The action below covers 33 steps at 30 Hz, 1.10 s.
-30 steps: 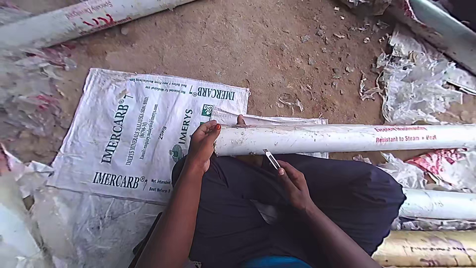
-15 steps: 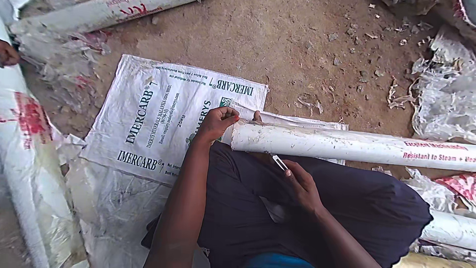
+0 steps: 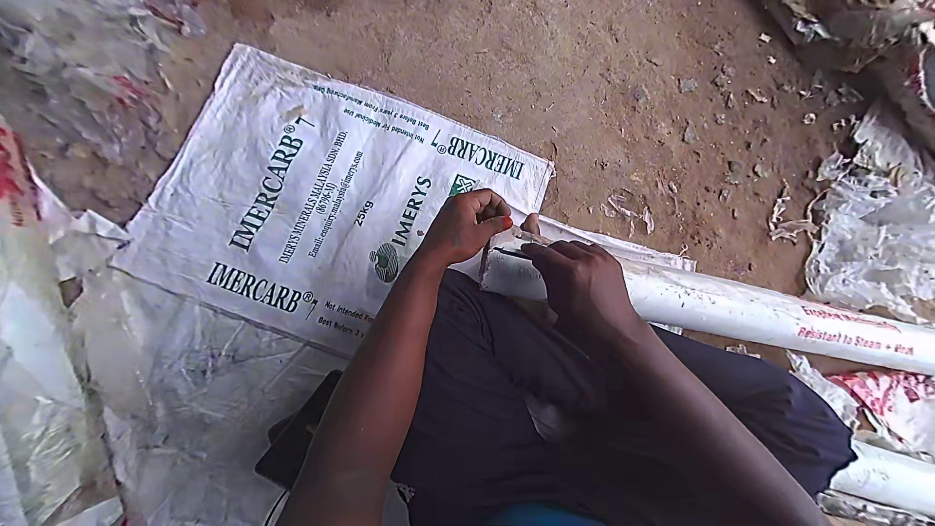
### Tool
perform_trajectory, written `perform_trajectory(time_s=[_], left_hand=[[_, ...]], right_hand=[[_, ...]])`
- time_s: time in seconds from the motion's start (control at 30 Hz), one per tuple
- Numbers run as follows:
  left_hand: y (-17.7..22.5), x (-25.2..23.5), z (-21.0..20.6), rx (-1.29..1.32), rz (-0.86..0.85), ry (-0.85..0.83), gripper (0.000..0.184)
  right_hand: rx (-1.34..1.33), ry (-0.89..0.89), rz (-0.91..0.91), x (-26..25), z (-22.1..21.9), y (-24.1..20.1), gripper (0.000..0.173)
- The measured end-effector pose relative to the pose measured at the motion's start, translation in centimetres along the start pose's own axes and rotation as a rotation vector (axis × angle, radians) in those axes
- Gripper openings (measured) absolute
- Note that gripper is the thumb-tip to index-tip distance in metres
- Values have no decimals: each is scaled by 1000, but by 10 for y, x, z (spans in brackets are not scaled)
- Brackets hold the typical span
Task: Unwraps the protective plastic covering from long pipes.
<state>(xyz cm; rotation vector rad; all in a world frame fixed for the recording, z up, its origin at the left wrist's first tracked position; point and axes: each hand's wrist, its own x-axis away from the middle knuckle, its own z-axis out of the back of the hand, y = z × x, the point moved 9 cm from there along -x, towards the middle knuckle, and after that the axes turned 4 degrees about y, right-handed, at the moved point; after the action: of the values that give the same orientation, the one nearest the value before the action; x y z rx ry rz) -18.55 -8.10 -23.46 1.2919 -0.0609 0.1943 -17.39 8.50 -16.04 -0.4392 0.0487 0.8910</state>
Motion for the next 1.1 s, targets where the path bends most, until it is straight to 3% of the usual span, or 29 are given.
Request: perform_trajectory(time_s=[0.23, 0.5, 1.1], left_hand=[[6, -2, -5, -52, -63, -19, 9], [1, 1, 0, -68, -77, 22, 9], [-5, 2, 4, -142, -25, 69, 8]], right_hand=[[54, -102, 95, -15, -1, -6, 29], [151, -256, 299, -23, 9, -19, 21], [323, -350, 272, 99, 96, 116, 32]])
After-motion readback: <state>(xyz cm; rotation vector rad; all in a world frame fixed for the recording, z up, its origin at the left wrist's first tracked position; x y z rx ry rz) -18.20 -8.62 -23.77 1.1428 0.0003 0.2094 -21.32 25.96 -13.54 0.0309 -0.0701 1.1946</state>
